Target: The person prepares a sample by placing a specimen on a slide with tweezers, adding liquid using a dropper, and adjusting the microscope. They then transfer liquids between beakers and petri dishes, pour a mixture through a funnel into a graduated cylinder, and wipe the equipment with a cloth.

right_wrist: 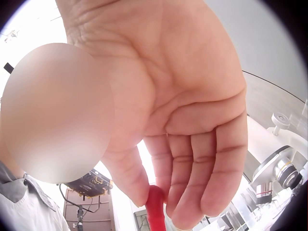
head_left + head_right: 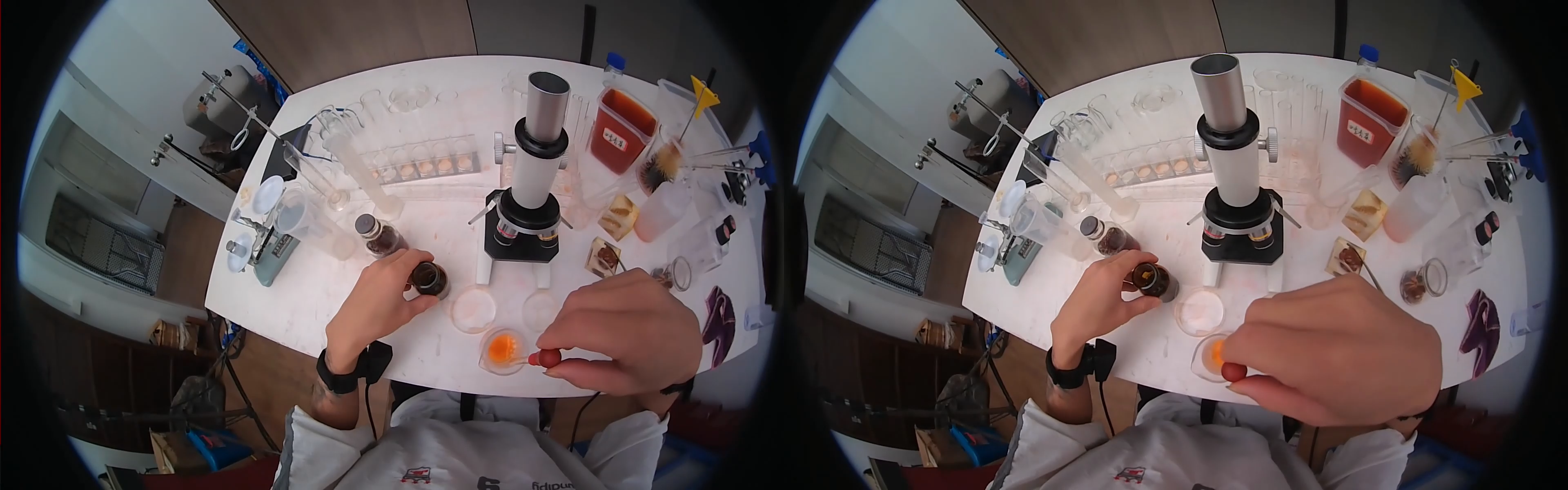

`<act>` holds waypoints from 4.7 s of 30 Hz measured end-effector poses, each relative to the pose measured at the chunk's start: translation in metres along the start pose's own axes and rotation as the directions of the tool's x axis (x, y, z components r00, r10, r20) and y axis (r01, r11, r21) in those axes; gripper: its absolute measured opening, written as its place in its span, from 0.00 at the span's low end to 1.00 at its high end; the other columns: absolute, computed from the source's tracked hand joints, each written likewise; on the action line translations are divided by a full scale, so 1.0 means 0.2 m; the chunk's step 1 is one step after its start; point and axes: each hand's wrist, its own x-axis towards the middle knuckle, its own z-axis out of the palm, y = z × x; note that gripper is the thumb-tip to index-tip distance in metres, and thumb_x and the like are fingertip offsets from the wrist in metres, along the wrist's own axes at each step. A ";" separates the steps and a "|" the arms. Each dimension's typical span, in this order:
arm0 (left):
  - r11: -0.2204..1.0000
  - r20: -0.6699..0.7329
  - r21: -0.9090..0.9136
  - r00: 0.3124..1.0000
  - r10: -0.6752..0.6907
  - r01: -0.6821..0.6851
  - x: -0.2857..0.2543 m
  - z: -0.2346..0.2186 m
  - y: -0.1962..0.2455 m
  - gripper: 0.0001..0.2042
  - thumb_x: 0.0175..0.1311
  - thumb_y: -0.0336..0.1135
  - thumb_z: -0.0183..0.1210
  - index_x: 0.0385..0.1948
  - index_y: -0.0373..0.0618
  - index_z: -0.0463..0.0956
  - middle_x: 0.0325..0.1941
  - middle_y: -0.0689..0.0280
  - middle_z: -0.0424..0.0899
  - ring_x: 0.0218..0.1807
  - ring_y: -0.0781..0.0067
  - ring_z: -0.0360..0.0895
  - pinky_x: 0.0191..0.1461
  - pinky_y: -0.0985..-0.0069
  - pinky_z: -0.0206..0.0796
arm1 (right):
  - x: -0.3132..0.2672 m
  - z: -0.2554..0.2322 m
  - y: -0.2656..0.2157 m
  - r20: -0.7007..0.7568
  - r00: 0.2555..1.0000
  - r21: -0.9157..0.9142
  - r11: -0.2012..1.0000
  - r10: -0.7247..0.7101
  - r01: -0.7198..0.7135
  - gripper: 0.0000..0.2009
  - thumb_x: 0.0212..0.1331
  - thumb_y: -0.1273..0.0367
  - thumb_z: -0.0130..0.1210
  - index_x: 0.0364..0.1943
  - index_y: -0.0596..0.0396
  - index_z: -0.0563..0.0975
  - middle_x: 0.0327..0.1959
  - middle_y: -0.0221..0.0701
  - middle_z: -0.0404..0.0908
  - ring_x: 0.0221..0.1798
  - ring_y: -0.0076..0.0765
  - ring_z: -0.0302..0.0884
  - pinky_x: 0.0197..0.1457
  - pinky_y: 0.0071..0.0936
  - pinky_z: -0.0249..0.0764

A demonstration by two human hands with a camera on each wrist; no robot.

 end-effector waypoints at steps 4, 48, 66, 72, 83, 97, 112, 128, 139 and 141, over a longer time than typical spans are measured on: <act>0.999 -0.074 0.043 0.997 -0.026 0.029 0.08 0.02 0.02 0.28 0.54 0.28 0.74 0.58 0.36 0.76 0.51 0.53 0.86 0.46 0.58 0.88 0.52 0.68 0.81 | 0.00 0.01 -0.01 -0.007 1.000 -0.015 1.000 0.017 -0.017 0.10 0.52 0.70 0.72 0.37 0.51 0.83 0.28 0.28 0.81 0.25 0.36 0.80 0.25 0.31 0.73; 0.961 -0.591 0.275 0.791 0.159 0.013 0.09 -0.12 -0.10 0.06 0.69 0.29 0.63 0.41 0.36 0.84 0.37 0.53 0.88 0.35 0.48 0.85 0.38 0.63 0.76 | 0.04 0.04 0.04 0.017 0.996 0.019 0.996 0.083 -0.084 0.09 0.52 0.70 0.72 0.36 0.50 0.84 0.29 0.27 0.85 0.26 0.35 0.82 0.27 0.29 0.75; 0.930 -0.636 0.332 0.765 0.098 0.156 0.11 -0.10 -0.07 0.05 0.72 0.28 0.58 0.40 0.37 0.80 0.36 0.50 0.87 0.36 0.44 0.84 0.36 0.58 0.74 | 0.04 0.03 0.02 0.043 0.998 0.057 0.997 0.054 -0.056 0.10 0.54 0.73 0.68 0.38 0.52 0.80 0.30 0.30 0.78 0.29 0.39 0.81 0.29 0.34 0.76; 0.955 -0.666 0.286 0.734 0.137 0.081 0.10 -0.10 -0.09 0.06 0.74 0.29 0.58 0.41 0.38 0.81 0.35 0.51 0.87 0.34 0.45 0.84 0.36 0.60 0.74 | 0.03 0.02 0.03 0.033 0.998 0.007 0.998 0.059 -0.059 0.10 0.53 0.70 0.72 0.38 0.52 0.83 0.30 0.29 0.84 0.28 0.37 0.83 0.28 0.30 0.76; 0.992 -0.714 -0.081 0.688 -0.126 0.097 -0.02 -0.15 -0.06 0.10 0.69 0.33 0.67 0.44 0.37 0.81 0.36 0.57 0.90 0.31 0.70 0.88 0.33 0.75 0.74 | 0.04 0.02 0.03 0.043 0.998 0.032 0.998 0.056 -0.057 0.10 0.54 0.72 0.69 0.39 0.52 0.80 0.30 0.30 0.79 0.29 0.38 0.81 0.28 0.34 0.76; 0.910 -0.283 -0.152 0.865 -0.414 0.386 -0.11 -0.08 -0.25 0.13 0.57 0.30 0.74 0.34 0.34 0.78 0.34 0.56 0.90 0.22 0.69 0.85 0.27 0.72 0.72 | 0.03 0.02 0.01 0.056 0.996 0.020 0.997 0.071 -0.072 0.10 0.54 0.71 0.69 0.38 0.52 0.80 0.29 0.29 0.79 0.27 0.37 0.81 0.27 0.32 0.75; 0.957 -0.346 -0.081 0.893 -0.288 0.277 -0.09 -0.01 -0.42 0.10 0.56 0.25 0.73 0.31 0.35 0.79 0.27 0.63 0.85 0.25 0.76 0.83 0.28 0.77 0.72 | 0.05 0.02 0.02 0.071 0.994 0.017 0.997 0.078 -0.080 0.10 0.54 0.72 0.69 0.39 0.54 0.81 0.30 0.30 0.80 0.28 0.37 0.82 0.28 0.32 0.77; 0.945 -0.425 0.083 0.869 -0.254 0.317 -0.13 -0.04 -0.35 0.17 0.55 0.30 0.76 0.43 0.32 0.81 0.40 0.57 0.88 0.23 0.72 0.83 0.27 0.74 0.73 | 0.04 0.03 0.03 0.038 0.997 0.037 0.996 0.074 -0.076 0.10 0.54 0.72 0.69 0.39 0.54 0.81 0.30 0.29 0.81 0.29 0.39 0.82 0.29 0.32 0.77; 0.978 -0.395 -0.131 0.896 -0.202 0.163 0.03 -0.08 -0.22 0.26 0.58 0.33 0.75 0.56 0.32 0.77 0.23 0.63 0.86 0.19 0.79 0.81 0.22 0.80 0.69 | 0.03 -0.01 -0.01 0.056 0.990 0.001 0.991 0.133 -0.133 0.10 0.54 0.72 0.68 0.40 0.53 0.81 0.32 0.30 0.82 0.31 0.40 0.81 0.31 0.34 0.75; 0.981 -0.397 -0.094 0.897 -0.194 0.171 0.03 -0.07 -0.25 0.23 0.58 0.32 0.75 0.53 0.32 0.78 0.21 0.63 0.85 0.19 0.79 0.81 0.21 0.81 0.68 | 0.02 -0.01 0.00 0.053 0.989 -0.008 0.990 0.139 -0.138 0.10 0.55 0.72 0.68 0.39 0.53 0.80 0.33 0.30 0.82 0.31 0.40 0.81 0.31 0.34 0.75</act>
